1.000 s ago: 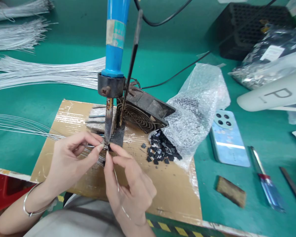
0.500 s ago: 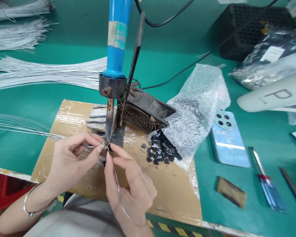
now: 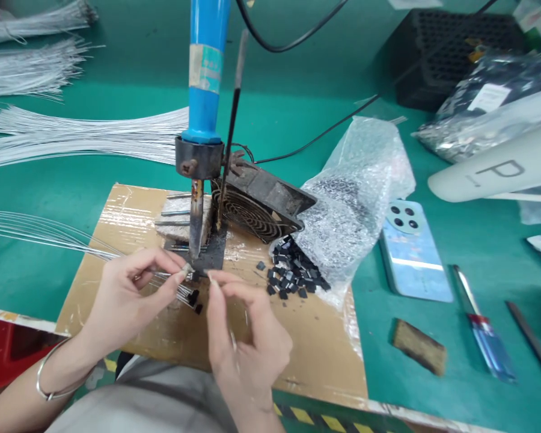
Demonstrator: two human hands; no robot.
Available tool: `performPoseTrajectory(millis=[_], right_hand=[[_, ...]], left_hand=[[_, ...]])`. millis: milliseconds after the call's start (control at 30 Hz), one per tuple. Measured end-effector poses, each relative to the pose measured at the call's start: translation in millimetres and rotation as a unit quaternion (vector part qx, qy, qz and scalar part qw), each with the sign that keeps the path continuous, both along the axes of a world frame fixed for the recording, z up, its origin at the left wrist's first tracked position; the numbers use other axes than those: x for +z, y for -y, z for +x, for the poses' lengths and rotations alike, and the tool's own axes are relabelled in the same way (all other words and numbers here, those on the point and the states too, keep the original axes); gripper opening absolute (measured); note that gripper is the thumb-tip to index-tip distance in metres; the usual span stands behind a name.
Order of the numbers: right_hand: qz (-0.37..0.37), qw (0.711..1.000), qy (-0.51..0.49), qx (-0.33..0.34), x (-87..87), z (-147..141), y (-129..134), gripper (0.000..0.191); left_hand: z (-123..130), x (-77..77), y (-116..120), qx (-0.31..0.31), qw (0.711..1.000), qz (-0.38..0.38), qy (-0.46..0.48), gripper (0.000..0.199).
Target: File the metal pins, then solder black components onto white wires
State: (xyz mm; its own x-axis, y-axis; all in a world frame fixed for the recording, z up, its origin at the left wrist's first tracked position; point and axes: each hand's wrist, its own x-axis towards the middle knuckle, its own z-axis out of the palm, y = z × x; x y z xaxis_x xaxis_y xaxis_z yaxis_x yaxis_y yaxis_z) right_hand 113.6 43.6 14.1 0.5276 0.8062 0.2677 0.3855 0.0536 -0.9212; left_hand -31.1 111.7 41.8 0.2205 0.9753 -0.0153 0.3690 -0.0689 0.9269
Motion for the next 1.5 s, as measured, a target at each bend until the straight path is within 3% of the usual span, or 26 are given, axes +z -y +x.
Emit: performPoseTrajectory(millis=[67, 233, 367, 533, 667, 800, 933, 1033, 1100, 1233, 1500], right_hand=[[-0.009, 0.996, -0.068, -0.054, -1.3, 11.5, 1.0, 0.007], [0.04, 0.963, -0.26, -0.065, -14.4, 48.7, 8.8, 0.044], [0.034, 0.96, -0.256, -0.106, -29.6, 61.8, 16.1, 0.045], [-0.024, 0.978, -0.161, -0.132, -36.7, 60.2, 18.7, 0.055], [-0.093, 0.984, -0.07, -0.138, -36.4, 60.0, 17.8, 0.057], [-0.09, 0.987, -0.086, -0.104, -38.4, 61.4, 16.3, 0.06], [-0.058, 0.985, -0.1, -0.125, -41.3, 63.1, 15.5, 0.057], [-0.076, 0.984, -0.093, -0.132, -42.2, 64.6, 15.0, 0.059], [-0.082, 0.983, -0.09, -0.136, -42.1, 65.5, 14.8, 0.059], [-0.103, 0.981, -0.092, -0.134, -42.0, 68.1, 15.6, 0.058], [-0.125, 0.981, -0.085, -0.124, -44.1, 73.0, 17.0, 0.058]], left_hand=[[-6.7, -4.3, 2.6, -0.015, 0.999, 0.007, -0.031, 0.014], [-21.5, -13.3, 8.3, -0.102, 0.989, 0.057, -0.088, 0.014], [-25.9, -17.5, 11.7, -0.141, 0.979, 0.124, -0.072, 0.019], [-39.7, -10.9, 7.0, -0.122, 0.967, 0.183, -0.129, 0.02], [-65.7, -2.5, -28.8, -0.072, 0.931, 0.261, -0.244, 0.012], [-93.7, -5.5, -104.7, -0.066, 0.832, 0.329, -0.442, 0.026], [-107.9, -17.2, -186.1, -0.096, 0.809, 0.318, -0.485, 0.036], [-111.6, -25.8, -222.4, -0.116, 0.801, 0.311, -0.498, 0.027], [-114.7, -29.6, -232.4, -0.119, 0.799, 0.31, -0.502, 0.018], [-125.5, -29.0, -232.8, -0.092, 0.802, 0.317, -0.498, 0.025], [-142.0, 0.1, -222.5, 0.008, 0.822, 0.352, -0.448, 0.022]])
